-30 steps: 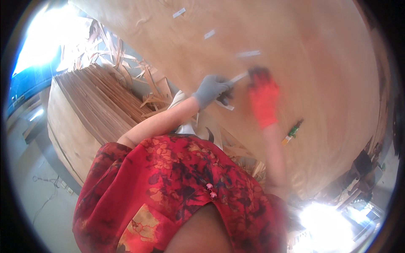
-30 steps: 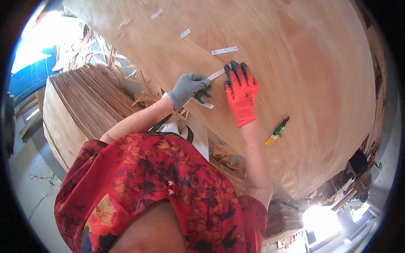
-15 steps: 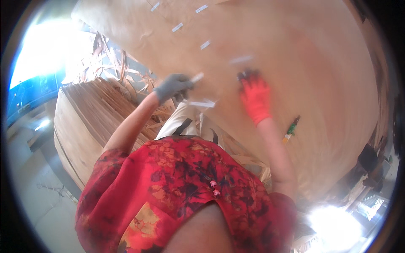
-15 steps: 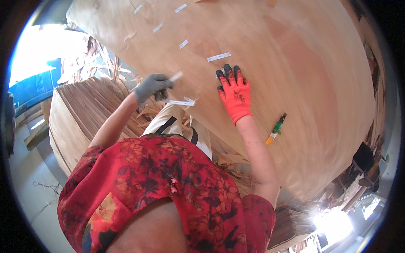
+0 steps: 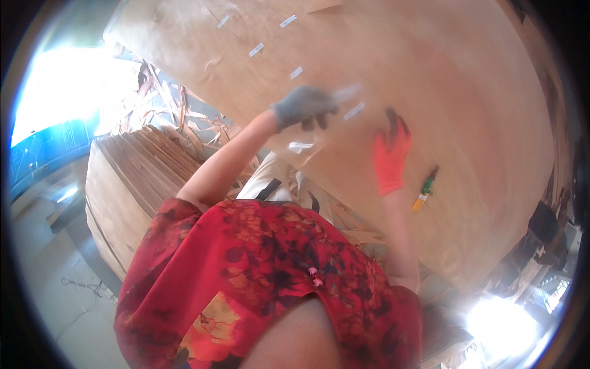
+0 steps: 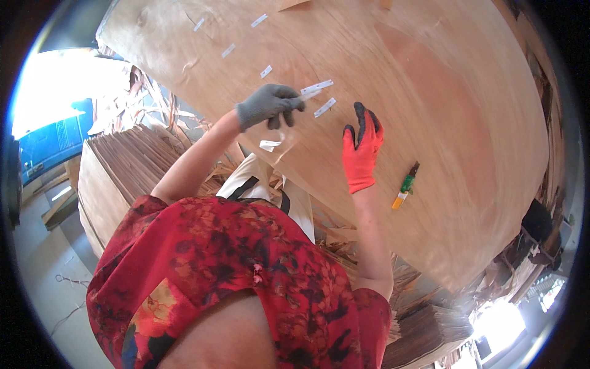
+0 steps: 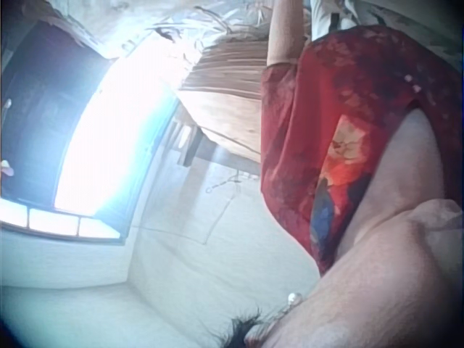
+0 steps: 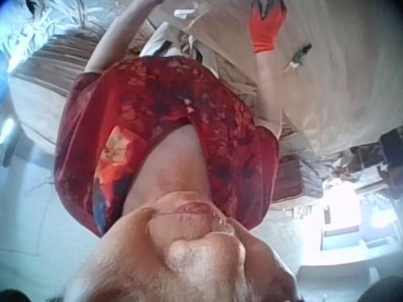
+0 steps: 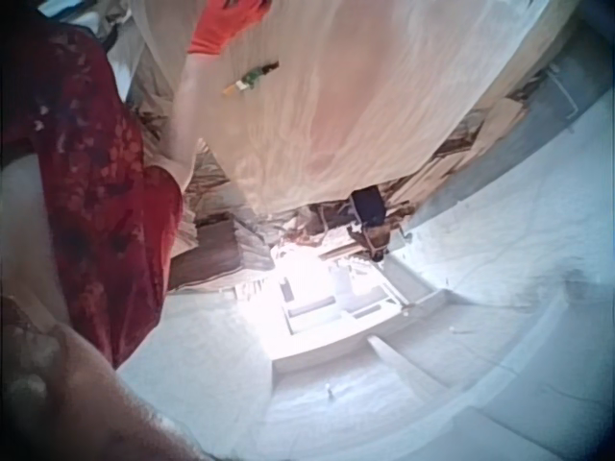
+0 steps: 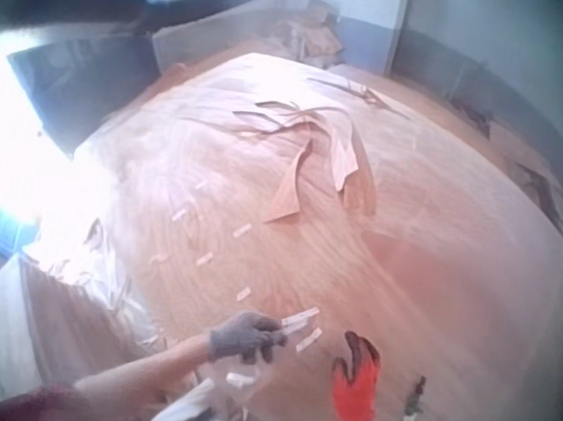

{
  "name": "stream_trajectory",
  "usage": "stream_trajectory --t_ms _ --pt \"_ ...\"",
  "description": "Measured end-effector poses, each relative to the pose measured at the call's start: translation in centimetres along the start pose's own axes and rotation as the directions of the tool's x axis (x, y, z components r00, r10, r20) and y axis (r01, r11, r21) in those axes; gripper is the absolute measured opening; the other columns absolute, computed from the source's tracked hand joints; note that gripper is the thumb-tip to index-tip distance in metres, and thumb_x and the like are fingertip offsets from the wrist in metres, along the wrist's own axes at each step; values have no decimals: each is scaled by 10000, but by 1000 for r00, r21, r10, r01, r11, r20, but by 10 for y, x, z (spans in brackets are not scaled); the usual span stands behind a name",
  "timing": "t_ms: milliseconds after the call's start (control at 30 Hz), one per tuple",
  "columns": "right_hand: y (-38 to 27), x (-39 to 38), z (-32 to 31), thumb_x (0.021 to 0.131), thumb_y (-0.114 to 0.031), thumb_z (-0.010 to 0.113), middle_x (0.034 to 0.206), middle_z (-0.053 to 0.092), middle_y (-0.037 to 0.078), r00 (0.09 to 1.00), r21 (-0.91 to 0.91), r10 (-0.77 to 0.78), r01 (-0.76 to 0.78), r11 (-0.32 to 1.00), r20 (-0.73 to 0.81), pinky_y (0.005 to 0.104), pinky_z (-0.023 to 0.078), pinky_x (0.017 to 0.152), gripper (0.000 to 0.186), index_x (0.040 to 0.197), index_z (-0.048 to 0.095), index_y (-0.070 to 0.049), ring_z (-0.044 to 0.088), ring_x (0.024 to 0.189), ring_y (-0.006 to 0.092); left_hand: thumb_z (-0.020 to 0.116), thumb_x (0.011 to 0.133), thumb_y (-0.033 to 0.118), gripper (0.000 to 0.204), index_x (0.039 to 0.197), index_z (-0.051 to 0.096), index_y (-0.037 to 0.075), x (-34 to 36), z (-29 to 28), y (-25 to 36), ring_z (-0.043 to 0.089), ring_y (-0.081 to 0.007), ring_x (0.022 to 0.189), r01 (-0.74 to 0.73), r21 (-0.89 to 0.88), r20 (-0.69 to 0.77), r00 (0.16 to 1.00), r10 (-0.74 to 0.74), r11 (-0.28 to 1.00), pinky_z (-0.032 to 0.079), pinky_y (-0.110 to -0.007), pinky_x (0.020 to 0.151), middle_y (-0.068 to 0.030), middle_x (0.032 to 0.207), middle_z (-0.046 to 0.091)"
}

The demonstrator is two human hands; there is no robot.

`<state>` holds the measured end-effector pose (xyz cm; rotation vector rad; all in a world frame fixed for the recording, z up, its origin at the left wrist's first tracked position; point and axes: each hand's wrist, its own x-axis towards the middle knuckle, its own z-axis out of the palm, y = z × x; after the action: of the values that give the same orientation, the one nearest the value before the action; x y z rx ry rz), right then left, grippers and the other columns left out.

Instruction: The person trims wood veneer sheets with a utility knife and applies tape to the surfaces by hand.

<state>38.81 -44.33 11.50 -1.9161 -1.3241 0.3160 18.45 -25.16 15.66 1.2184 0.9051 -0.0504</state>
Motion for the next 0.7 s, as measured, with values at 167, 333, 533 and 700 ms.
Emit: stream_trajectory --t_ms 167,333,533,700 --pt "0 4 14 894 -106 659 1448 567 83 998 -89 -5 11 996 66 479 345 1103 538 1412 524 -55 462 1333 336 603 994 232 222 1015 717 43 24 24 2 599 -122 458 8 -113 60 998 -2 994 457 -247 423 -107 740 731" --pt "4 12 38 890 -131 660 1462 541 85 982 -209 -83 118 971 169 502 363 1056 486 1366 577 -88 451 1357 339 619 983 245 228 974 720 40 23 31 9 623 -132 478 82 -93 -16 996 -84 992 484 -254 442 -114 744 735" --pt "1 11 53 911 -214 637 1454 546 94 907 -513 -124 335 790 402 513 375 1025 413 1323 624 -184 447 1373 328 593 950 171 200 954 726 22 25 27 15 667 -174 533 143 -1 58 988 -143 990 536 -297 493 -132 760 737" --pt "-5 16 53 924 -253 614 1435 561 92 889 -521 -203 412 748 411 517 382 1006 401 1319 624 -182 452 1370 334 535 896 88 211 891 702 -41 19 21 26 730 -243 623 -172 890 145 985 95 422 577 -399 617 -139 731 732"
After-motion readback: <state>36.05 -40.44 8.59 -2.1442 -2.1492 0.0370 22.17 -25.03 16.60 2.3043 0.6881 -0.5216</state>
